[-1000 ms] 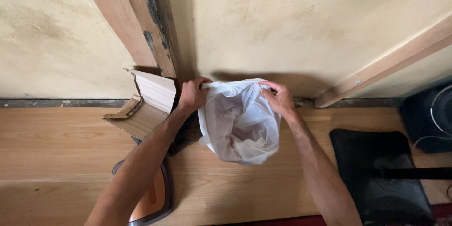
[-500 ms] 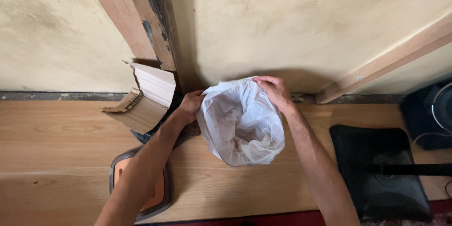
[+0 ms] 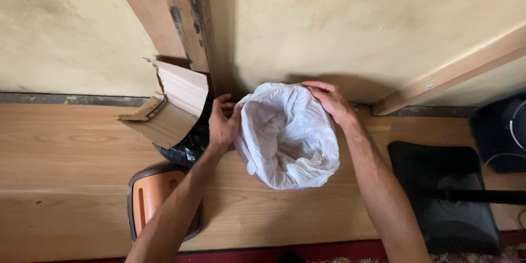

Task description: The person places a white plastic bag into an orange trash can, tucking the edges inside by hand. They then place the lid on top of the trash can and press it down to secure it.

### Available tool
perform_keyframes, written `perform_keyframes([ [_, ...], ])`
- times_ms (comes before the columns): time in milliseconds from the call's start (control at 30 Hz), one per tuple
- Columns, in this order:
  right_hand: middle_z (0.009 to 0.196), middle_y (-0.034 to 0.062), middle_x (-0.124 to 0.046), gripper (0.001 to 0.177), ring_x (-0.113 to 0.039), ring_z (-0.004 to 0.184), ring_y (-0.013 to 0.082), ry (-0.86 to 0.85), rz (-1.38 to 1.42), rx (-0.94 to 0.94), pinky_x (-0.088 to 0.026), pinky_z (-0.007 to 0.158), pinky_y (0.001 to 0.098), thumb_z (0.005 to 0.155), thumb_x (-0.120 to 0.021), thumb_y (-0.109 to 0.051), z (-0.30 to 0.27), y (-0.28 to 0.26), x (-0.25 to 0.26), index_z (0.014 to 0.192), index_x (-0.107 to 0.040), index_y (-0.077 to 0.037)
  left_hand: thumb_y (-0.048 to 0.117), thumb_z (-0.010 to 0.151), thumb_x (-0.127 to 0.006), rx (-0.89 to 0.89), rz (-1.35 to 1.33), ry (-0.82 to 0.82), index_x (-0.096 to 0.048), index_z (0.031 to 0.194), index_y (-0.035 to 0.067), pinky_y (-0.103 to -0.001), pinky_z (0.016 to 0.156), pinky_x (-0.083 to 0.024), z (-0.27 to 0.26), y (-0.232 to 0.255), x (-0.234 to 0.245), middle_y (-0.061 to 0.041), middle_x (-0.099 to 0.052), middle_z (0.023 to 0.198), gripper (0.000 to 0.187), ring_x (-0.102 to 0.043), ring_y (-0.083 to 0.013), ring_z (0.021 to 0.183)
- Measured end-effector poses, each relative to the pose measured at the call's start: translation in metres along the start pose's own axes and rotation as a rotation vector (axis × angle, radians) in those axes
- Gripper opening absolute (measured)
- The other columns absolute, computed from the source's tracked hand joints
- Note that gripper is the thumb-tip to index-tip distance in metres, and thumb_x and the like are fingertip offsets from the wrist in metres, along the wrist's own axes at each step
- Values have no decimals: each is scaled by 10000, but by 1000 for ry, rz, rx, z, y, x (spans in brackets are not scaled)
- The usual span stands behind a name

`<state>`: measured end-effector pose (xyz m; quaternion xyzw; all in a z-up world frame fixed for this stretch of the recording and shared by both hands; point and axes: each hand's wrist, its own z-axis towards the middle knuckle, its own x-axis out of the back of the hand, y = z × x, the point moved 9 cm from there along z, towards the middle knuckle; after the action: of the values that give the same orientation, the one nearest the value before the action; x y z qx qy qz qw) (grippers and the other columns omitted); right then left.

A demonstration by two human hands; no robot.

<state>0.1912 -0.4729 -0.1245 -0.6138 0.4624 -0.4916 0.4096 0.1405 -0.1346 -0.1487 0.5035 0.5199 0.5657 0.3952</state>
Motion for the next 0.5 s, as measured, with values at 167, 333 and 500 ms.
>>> perform_keyframes([
  [167, 1205, 56, -725, 374, -655, 1071, 115, -19, -15, -35, -546, 933, 273, 993, -630, -246, -9, -6, 1, 1337, -669, -106, 162, 900, -736, -595, 395, 20, -632, 1234, 52, -458, 990, -483, -38, 95, 17, -160, -635, 1188, 366, -582, -322, 1144],
  [333, 1226, 55, -724, 432, -648, 1080, 116, -65, -25, -158, -537, 934, 287, 1016, -623, -333, -5, 22, 10, 1320, -671, -29, 250, 932, -757, -860, 526, -453, -666, 1205, 110, -476, 1063, -468, -81, 114, -40, -143, -636, 1293, 320, -572, -318, 1259],
  [500, 1142, 28, -726, 409, -637, 1025, 106, -130, 42, -225, -535, 894, 292, 1004, -637, -349, -16, 40, 19, 1235, -705, -18, 320, 811, -821, -826, 738, -760, -608, 1331, 141, -555, 1133, -363, -106, 97, -95, -170, -543, 1390, 590, -458, -391, 1372],
])
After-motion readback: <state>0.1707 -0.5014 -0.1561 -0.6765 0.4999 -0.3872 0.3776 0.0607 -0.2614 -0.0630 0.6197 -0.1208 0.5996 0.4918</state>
